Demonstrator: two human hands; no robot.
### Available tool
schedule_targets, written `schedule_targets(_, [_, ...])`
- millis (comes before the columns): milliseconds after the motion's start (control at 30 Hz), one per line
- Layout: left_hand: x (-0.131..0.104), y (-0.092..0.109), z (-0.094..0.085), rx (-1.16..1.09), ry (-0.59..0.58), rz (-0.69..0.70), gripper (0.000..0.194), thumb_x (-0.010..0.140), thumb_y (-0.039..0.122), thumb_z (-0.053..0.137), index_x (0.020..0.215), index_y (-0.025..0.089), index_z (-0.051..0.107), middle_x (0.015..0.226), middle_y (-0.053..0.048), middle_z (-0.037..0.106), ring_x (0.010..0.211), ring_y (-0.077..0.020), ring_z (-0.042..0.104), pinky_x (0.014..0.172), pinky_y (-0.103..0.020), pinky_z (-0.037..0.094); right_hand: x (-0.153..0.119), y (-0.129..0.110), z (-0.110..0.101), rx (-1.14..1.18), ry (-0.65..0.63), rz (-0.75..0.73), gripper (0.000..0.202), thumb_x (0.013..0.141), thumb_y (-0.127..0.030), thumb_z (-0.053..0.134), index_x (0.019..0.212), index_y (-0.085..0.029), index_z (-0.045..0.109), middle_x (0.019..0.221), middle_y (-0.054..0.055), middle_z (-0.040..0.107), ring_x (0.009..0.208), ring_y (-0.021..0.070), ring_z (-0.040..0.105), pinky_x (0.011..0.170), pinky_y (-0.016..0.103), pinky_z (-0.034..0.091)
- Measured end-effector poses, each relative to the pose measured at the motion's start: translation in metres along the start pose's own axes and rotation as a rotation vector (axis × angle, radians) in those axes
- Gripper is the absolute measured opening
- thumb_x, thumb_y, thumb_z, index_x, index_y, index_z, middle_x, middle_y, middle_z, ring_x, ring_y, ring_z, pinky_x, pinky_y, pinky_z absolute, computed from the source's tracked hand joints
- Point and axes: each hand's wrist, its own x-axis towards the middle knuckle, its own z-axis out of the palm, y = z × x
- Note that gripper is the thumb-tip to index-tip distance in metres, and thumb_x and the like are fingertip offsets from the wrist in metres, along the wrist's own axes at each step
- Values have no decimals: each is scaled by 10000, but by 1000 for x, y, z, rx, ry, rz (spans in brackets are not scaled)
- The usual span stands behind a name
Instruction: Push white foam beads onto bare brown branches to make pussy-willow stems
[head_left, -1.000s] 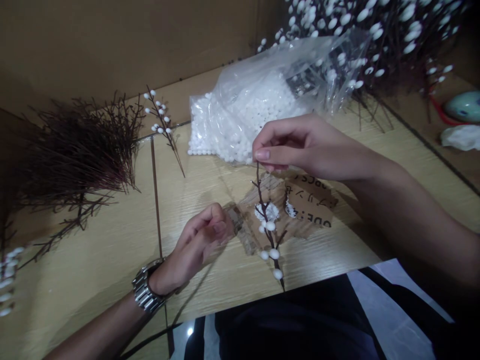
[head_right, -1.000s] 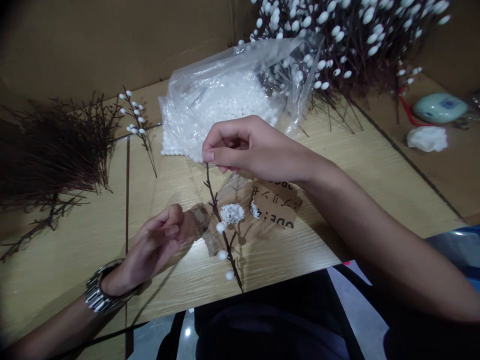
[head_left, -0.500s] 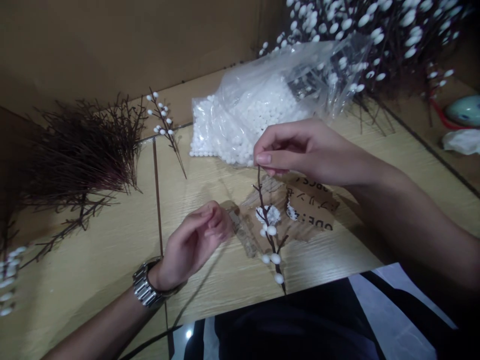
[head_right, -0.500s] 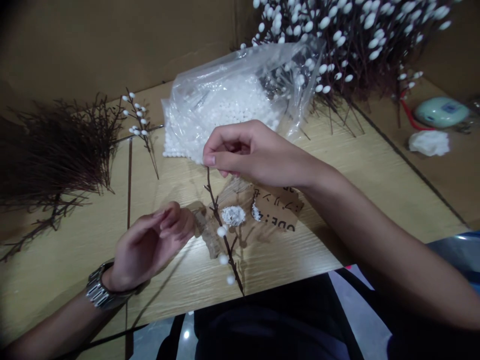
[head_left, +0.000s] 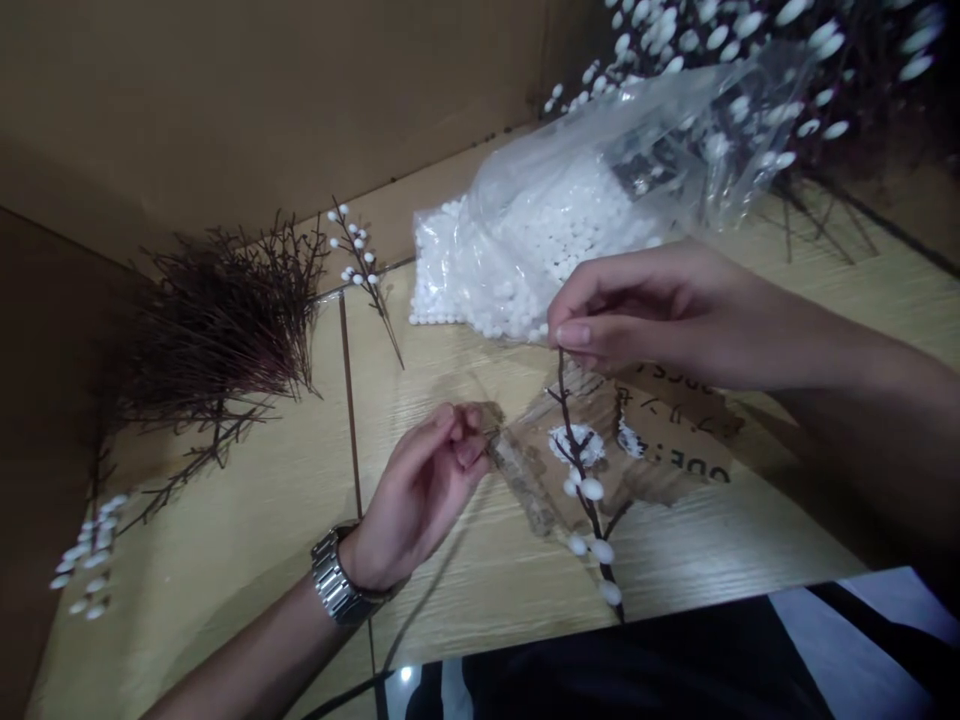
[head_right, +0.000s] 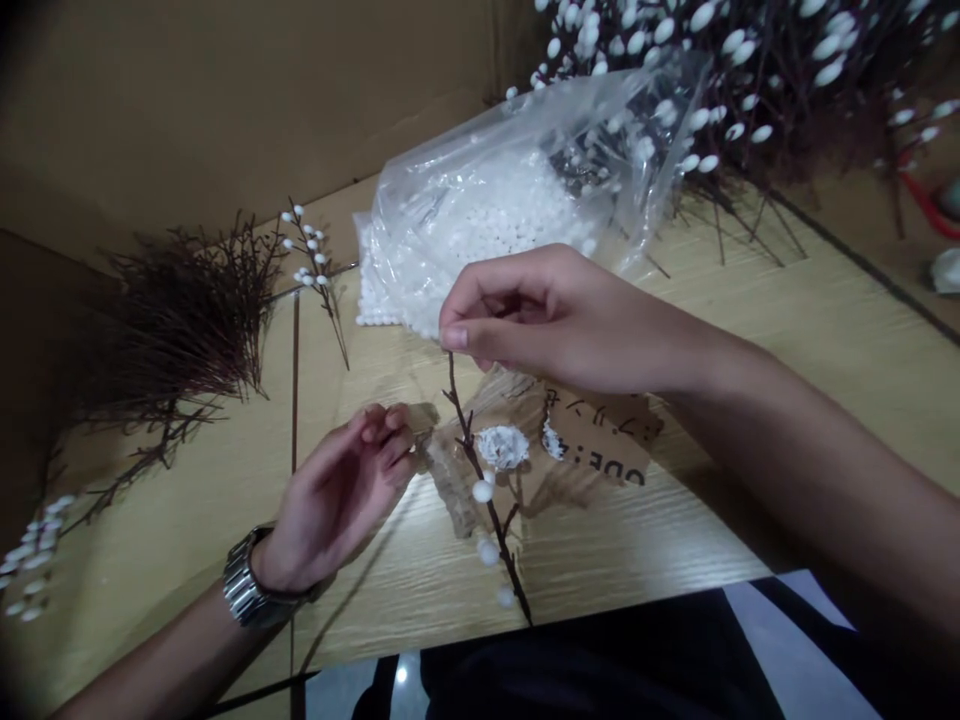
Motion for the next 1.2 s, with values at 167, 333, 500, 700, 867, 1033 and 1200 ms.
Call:
schedule_targets(167, [-1, -2, -3, 112, -55, 40, 170, 897, 61, 660, 734, 98, 627, 778, 4, 504, 625, -63, 410, 588, -165, 406, 2, 2, -1, -7, -1, 5, 212, 877, -380, 708, 848, -170, 711, 658, -20, 596, 552, 85, 475, 461, 235, 328])
schedule_targets(333, [-4, -2, -4, 174, -105, 9, 133, 893, 105, 702, 771, 110, 650, 803, 9, 536, 557, -31, 365, 548, -135, 368, 3, 3, -1, -15, -2, 12, 209, 874, -376, 707, 854, -168, 711, 676, -18, 613, 584, 93, 516, 490, 237, 353])
schedule_targets(500, [-5, -1, -2, 199, -124, 6, 132, 907, 111, 683, 785, 131, 636, 877, -7, 592, 545, -23, 365, 579, -136, 377, 2, 1, -1, -8, 5, 45, 191, 875, -364, 707, 845, -176, 706, 678, -9, 616, 608, 110, 530, 520, 253, 362])
schedule_targets(700, [-5, -2, -3, 263, -133, 37, 143, 944, 128, 635, 802, 135, 617, 849, -4, 642, 471, -10, 266, 522, -137, 297, 2, 1, -2, -7, 0, 53, 188, 867, -370, 714, 851, -183, 707, 699, -3, 628, 622, 114, 531, 534, 252, 371])
schedule_targets(867, [-5, -1, -2, 225, -139, 16, 103, 924, 190, 620, 829, 158, 596, 679, 16, 542, 523, -71, 356, 540, -178, 331, 2, 2, -2, 0, -7, 48, 189, 870, -373, 712, 870, -184, 708, 711, -8, 622, 647, 113, 540, 559, 247, 384])
schedule_targets(1033, [-6, 1, 2, 92, -122, -45, 74, 770, 166, 628, 747, 161, 558, 612, 22, 429, 570, -114, 353, 583, -214, 385, 2, 0, -2, -1, -3, 62, 211, 856, -388, 719, 858, -177, 708, 716, 0, 634, 649, 120, 550, 564, 257, 388])
schedule_targets(1200, [-7, 2, 4, 44, -113, -57, 96, 716, 158, 596, 696, 173, 503, 598, 35, 350, 556, -118, 298, 571, -222, 369, 3, -1, 0, 1, 14, 55, 206, 852, -384, 720, 834, -180, 709, 686, 3, 632, 628, 126, 544, 543, 264, 377])
